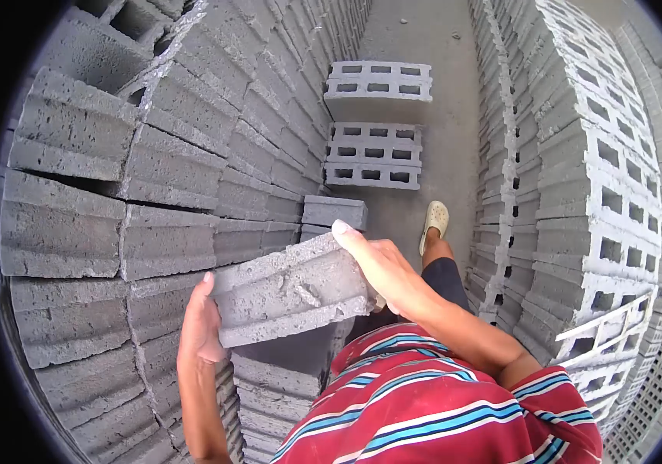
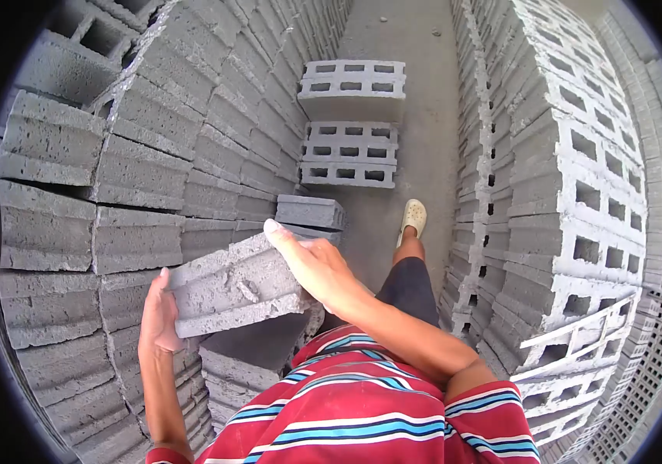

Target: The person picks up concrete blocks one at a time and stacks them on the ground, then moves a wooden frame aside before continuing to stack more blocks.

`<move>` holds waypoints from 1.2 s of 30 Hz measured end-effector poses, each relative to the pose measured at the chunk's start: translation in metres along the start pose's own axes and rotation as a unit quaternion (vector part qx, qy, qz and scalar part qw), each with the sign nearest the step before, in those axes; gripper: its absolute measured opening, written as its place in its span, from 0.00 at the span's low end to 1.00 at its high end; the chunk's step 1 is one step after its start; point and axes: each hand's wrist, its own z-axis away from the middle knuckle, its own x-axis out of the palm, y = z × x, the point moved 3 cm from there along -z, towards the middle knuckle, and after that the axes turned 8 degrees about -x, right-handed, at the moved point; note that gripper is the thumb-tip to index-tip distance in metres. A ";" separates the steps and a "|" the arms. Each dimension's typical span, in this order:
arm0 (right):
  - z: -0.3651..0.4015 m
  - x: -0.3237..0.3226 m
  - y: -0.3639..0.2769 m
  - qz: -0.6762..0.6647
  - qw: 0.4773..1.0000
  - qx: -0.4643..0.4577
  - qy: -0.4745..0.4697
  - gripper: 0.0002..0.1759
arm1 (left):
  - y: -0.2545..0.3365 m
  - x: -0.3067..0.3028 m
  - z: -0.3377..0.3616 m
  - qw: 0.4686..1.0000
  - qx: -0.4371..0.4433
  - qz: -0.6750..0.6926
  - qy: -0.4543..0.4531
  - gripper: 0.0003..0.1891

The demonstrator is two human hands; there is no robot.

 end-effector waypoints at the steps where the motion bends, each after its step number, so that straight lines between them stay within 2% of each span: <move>1: -0.011 -0.013 -0.015 0.007 1.000 -0.030 0.002 0.40 | 0.019 0.022 -0.009 0.999 0.033 0.008 -0.002 0.39; 5: -0.050 -0.069 -0.064 0.133 0.986 -0.099 0.025 0.44 | 0.061 0.087 -0.042 0.998 -0.021 0.048 -0.030 0.37; 8: -0.092 -0.118 -0.085 0.156 0.984 -0.079 0.031 0.45 | 0.081 0.124 -0.094 0.998 -0.029 0.061 -0.009 0.34; 9: -0.107 -0.134 -0.089 0.155 0.986 -0.061 0.024 0.44 | 0.089 0.141 -0.107 0.998 -0.038 0.040 0.028 0.31; 11: -0.142 -0.164 -0.090 0.165 0.986 -0.028 0.009 0.44 | 0.100 0.178 -0.140 0.997 -0.043 0.066 0.013 0.29; 13: -0.174 -0.186 -0.082 0.171 0.984 -0.013 0.051 0.45 | 0.107 0.196 -0.177 0.996 -0.053 0.075 0.009 0.30; 15: -0.207 -0.199 -0.065 0.170 0.980 0.031 0.101 0.46 | 0.108 0.197 -0.219 0.994 -0.069 0.083 0.024 0.29; 18: -0.251 -0.220 -0.031 0.114 0.956 0.098 0.251 0.46 | 0.122 0.229 -0.266 0.996 -0.060 0.065 0.002 0.28; 20: -0.274 -0.235 -0.008 0.061 0.966 0.146 0.205 0.48 | 0.129 0.246 -0.287 0.998 -0.043 0.044 0.005 0.28; 21: -0.282 -0.241 0.000 0.060 0.963 0.155 0.212 0.49 | 0.129 0.249 -0.300 0.999 -0.030 0.038 0.002 0.28; 22: -0.291 -0.244 0.013 0.085 0.949 0.142 0.269 0.48 | 0.129 0.255 -0.314 0.999 -0.017 0.035 -0.004 0.27; 26: -0.331 -0.262 0.073 0.036 0.957 0.133 0.254 0.40 | 0.102 0.250 -0.360 0.997 -0.036 0.025 0.069 0.27; 28: -0.348 -0.267 0.095 0.010 0.960 0.114 0.254 0.35 | 0.108 0.268 -0.363 0.997 -0.033 0.017 0.063 0.29; 34: -0.389 -0.290 0.160 -0.079 0.960 0.132 0.234 0.33 | 0.094 0.285 -0.401 0.996 -0.060 -0.005 0.062 0.29; 36: -0.403 -0.301 0.163 -0.108 0.957 0.129 0.237 0.33 | 0.095 0.296 -0.414 0.995 -0.062 0.008 0.072 0.28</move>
